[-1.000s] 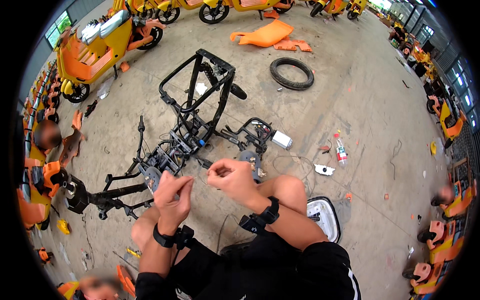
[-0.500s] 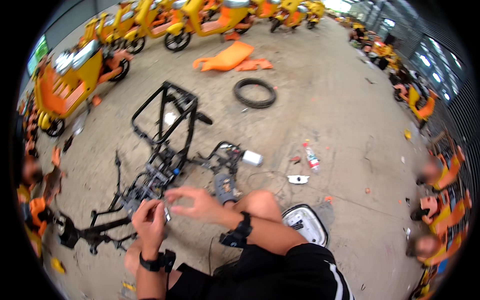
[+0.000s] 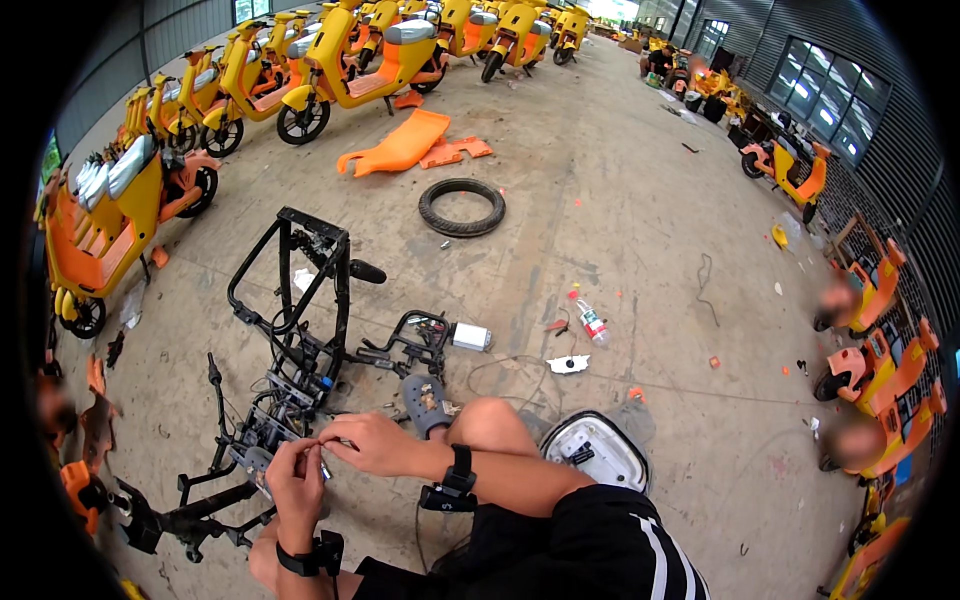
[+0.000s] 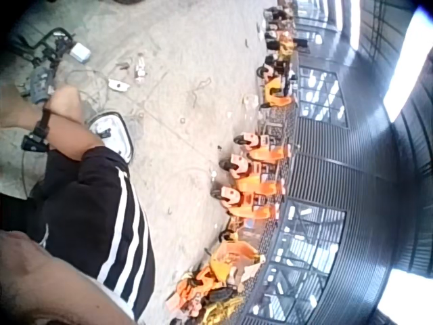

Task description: The person manipulates small electronic wires and connectors while sitting in a large warehouse environment with several vehicle frames.

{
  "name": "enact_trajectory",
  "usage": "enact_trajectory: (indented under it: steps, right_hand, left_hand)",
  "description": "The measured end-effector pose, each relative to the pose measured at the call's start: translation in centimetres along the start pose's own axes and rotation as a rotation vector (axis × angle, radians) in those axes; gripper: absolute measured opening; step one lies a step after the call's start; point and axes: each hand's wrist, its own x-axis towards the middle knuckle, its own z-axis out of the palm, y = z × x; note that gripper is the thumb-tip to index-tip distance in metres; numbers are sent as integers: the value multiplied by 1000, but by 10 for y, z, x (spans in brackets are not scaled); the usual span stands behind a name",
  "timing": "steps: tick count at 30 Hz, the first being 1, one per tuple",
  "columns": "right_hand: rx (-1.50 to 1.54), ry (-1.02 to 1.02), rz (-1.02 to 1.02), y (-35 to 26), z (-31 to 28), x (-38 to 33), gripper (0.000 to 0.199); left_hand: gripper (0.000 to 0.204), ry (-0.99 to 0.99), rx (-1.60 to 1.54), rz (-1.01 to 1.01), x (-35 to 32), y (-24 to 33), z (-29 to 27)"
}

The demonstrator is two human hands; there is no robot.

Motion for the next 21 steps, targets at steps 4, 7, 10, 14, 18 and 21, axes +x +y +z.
enact_trajectory:
  steps: [4,7,10,14,18,21]
  right_hand:
    - [-2,-74,67,-10,-8,2,15]
    - [6,-106,90,-10,-9,2,16]
    - [-15,-84,49,-5,-9,1,16]
    - [-6,-32,-20,-2,-9,2,13]
    - [37,-25,-28,-2,-10,1,12]
    - [68,-30,-25,-4,-12,1,12]
  left_hand:
    - [13,-7,36,30,1,6,-3]
    - [14,-2,74,58,1,9,-7]
    - [13,26,7,-4,1,9,-4]
    - [10,0,-142,-188,0,9,-7]
    - [7,-44,-285,-334,-1,7,-9]
    - [6,-74,-440,-474,-5,1,-8]
